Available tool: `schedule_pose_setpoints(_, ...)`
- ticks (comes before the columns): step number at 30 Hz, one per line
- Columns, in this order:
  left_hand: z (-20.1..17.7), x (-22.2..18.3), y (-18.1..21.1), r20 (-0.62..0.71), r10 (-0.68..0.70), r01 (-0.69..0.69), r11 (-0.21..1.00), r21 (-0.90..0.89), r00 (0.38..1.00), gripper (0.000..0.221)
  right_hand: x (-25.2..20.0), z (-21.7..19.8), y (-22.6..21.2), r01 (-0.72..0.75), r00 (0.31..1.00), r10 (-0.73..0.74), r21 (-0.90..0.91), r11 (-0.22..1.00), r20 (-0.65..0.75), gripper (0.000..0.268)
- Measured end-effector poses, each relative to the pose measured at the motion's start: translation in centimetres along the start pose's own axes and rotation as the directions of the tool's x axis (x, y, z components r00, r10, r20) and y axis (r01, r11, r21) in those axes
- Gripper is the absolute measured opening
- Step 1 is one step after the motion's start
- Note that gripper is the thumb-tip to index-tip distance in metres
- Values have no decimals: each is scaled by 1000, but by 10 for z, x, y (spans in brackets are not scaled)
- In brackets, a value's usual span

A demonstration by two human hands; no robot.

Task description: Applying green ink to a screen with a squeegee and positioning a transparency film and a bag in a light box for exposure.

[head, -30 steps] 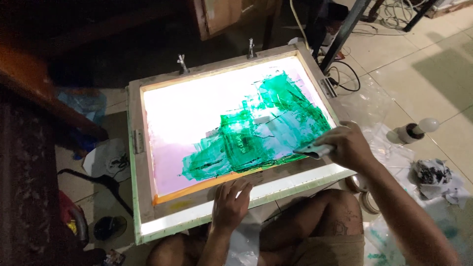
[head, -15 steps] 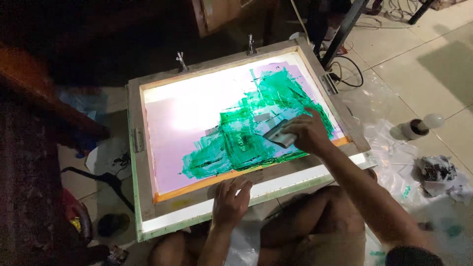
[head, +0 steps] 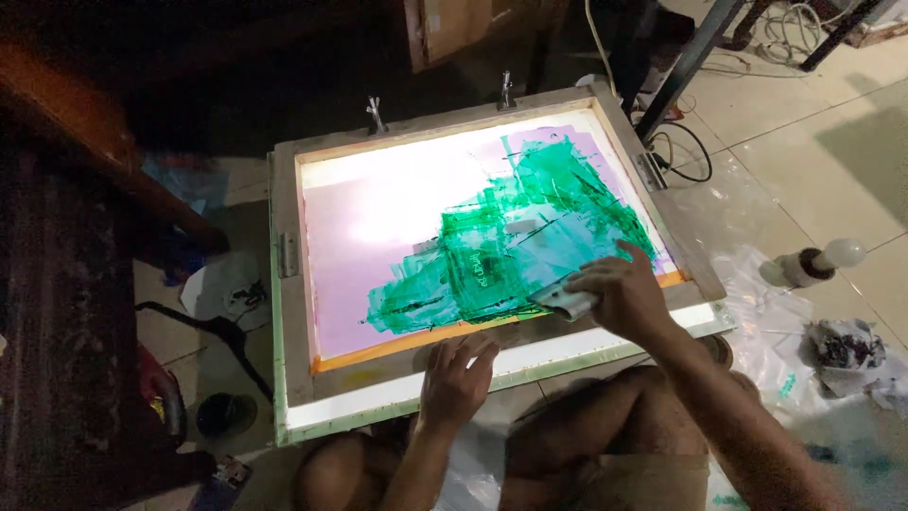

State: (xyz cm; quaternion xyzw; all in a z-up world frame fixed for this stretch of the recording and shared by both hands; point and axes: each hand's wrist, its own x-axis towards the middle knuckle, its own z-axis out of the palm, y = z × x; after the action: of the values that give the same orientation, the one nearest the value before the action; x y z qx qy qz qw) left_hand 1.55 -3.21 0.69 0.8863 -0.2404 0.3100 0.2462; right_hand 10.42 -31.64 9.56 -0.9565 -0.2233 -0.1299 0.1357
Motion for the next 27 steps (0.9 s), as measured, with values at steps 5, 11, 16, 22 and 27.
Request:
schedule_pose_setpoints(5, 0, 1, -1, 16, 6, -6, 1000, 6, 1000, 35, -2, 23, -13, -21, 999, 19, -48, 999, -38, 33)
schedule_pose_setpoints(11, -2, 0, 0, 38, -26, 27, 999, -20, 999, 35, 36, 53, -5, -73, 997, 68, -122, 990, -46, 32)
schedule_pose_setpoints(16, -4, 3, 1, 14, -11, 11, 999, -33, 1000, 36, 77, 69, 1, -129, 992, 130, -144, 981, -2, 25)
schedule_pose_setpoints(22, -3, 1, 1, -27, -18, 16, 999, -50, 999, 31, 114, 62, 25, -100, 993, 111, -184, 978, 51, 26)
schedule_pose_setpoints(27, 1, -2, -1, -20, -16, 15, 999, -41, 1000, 34, 115, 19, 54, -504, 856, 493, 35, 863, 157, 38)
